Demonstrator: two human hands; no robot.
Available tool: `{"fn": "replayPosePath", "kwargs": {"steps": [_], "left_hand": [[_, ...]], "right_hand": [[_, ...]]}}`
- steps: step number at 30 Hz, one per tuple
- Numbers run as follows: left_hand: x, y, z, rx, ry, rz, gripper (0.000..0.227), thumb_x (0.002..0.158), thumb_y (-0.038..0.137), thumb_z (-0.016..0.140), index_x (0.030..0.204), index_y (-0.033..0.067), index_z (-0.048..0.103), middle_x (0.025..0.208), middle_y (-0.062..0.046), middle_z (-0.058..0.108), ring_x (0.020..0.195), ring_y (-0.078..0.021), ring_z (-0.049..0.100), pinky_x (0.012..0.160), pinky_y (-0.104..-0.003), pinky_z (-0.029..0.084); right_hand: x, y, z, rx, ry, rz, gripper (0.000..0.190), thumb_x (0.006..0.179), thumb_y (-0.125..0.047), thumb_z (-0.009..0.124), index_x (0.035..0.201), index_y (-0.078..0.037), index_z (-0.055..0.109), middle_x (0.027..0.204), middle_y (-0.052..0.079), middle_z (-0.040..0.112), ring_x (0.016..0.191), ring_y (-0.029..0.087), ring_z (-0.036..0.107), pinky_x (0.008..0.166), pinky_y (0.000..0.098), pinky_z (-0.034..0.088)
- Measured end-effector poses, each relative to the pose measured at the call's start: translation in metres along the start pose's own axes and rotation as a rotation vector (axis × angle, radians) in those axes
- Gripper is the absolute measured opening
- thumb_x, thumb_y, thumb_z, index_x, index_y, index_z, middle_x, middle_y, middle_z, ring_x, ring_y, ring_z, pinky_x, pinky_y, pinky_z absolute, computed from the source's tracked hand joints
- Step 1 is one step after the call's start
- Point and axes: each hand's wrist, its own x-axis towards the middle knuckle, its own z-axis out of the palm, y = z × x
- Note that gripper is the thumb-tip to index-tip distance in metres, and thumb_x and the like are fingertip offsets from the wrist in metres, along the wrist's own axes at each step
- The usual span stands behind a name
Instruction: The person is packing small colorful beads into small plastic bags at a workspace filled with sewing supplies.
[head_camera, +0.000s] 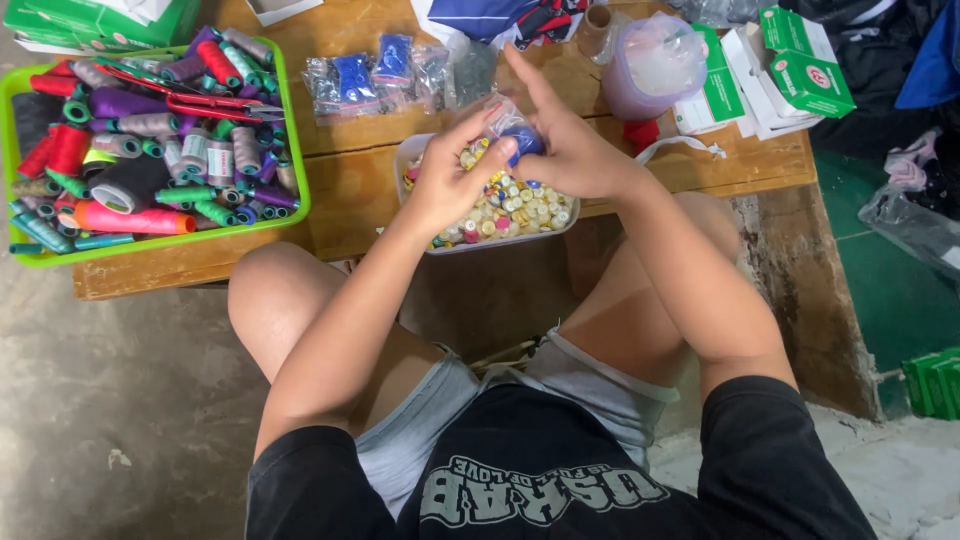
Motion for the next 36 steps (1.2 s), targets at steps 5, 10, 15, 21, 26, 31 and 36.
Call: {"fn": "replayPosePath", "kwargs": {"steps": [5,10,15,21,26,31,36], "left_hand": [[0.0,0.003,0.005,-0.027,0.088,-0.005,0.027,0.106,0.026,0.061,0.125,0.0071,0.064,0.118,-0.003,0.069,0.109,-0.0152,0.065,0.097,-0.03,0.052],[0.004,0.001,-0.009,-0.003,0.275,0.094,0.022,0.109,0.025,0.056,0.127,0.0128,0.058,0.116,-0.007,0.073,0.107,-0.0178,0.072,0.085,-0.028,0.063],[0.006,0.013,-0.024,0.116,0.439,0.137,0.02,0.109,0.03,0.054,0.115,0.012,0.06,0.102,-0.005,0.073,0.1,-0.0179,0.071,0.087,-0.029,0.052],[0.003,0.009,-0.021,0.2,0.406,0.17,0.018,0.108,0.024,0.056,0.113,0.0077,0.061,0.108,-0.004,0.069,0.1,-0.0185,0.068,0.09,-0.031,0.053],[0.001,0.009,-0.019,0.241,0.389,0.141,0.019,0.107,0.026,0.057,0.113,0.0087,0.061,0.107,-0.002,0.072,0.098,-0.0178,0.07,0.087,-0.031,0.053],[0.001,0.007,-0.019,0.245,0.384,0.158,0.019,0.106,0.025,0.058,0.113,0.0076,0.061,0.107,-0.003,0.072,0.098,-0.0191,0.07,0.088,-0.032,0.054],[0.0,0.0,-0.018,0.261,0.377,0.155,0.02,0.106,0.026,0.06,0.114,0.0075,0.061,0.107,-0.003,0.072,0.097,-0.0191,0.071,0.087,-0.032,0.055]], "right_hand": [[0.005,0.039,0.0,-0.038,-0.06,-0.19,0.108,0.101,-0.001,0.071,0.163,-0.023,-0.015,0.167,0.017,0.019,0.152,0.028,0.031,0.124,0.0436,0.037],[0.011,0.104,0.014,-0.336,0.079,-0.097,0.121,0.093,-0.01,0.079,0.16,-0.018,-0.021,0.133,0.026,0.068,0.124,0.035,0.067,0.112,0.0435,0.051],[0.028,0.159,0.038,-0.77,0.081,-0.144,0.013,0.094,-0.01,0.071,0.107,-0.006,0.071,0.107,0.011,0.074,0.098,0.034,0.067,0.081,0.0482,0.051],[0.037,0.168,0.043,-0.872,0.064,-0.064,0.018,0.08,0.006,0.064,0.094,-0.005,0.07,0.091,0.01,0.066,0.092,0.035,0.062,0.067,0.0509,0.048],[0.04,0.174,0.046,-0.89,0.107,-0.063,0.011,0.08,0.0,0.067,0.087,-0.008,0.068,0.086,0.008,0.062,0.081,0.035,0.061,0.06,0.0496,0.046],[0.039,0.17,0.047,-0.883,0.094,-0.016,0.023,0.077,-0.002,0.068,0.096,-0.01,0.06,0.092,0.011,0.062,0.082,0.037,0.062,0.057,0.0496,0.045],[0.039,0.16,0.054,-0.804,0.122,-0.137,0.043,0.08,0.005,0.061,0.121,-0.004,0.06,0.103,0.016,0.055,0.095,0.039,0.06,0.068,0.0503,0.049]]}}
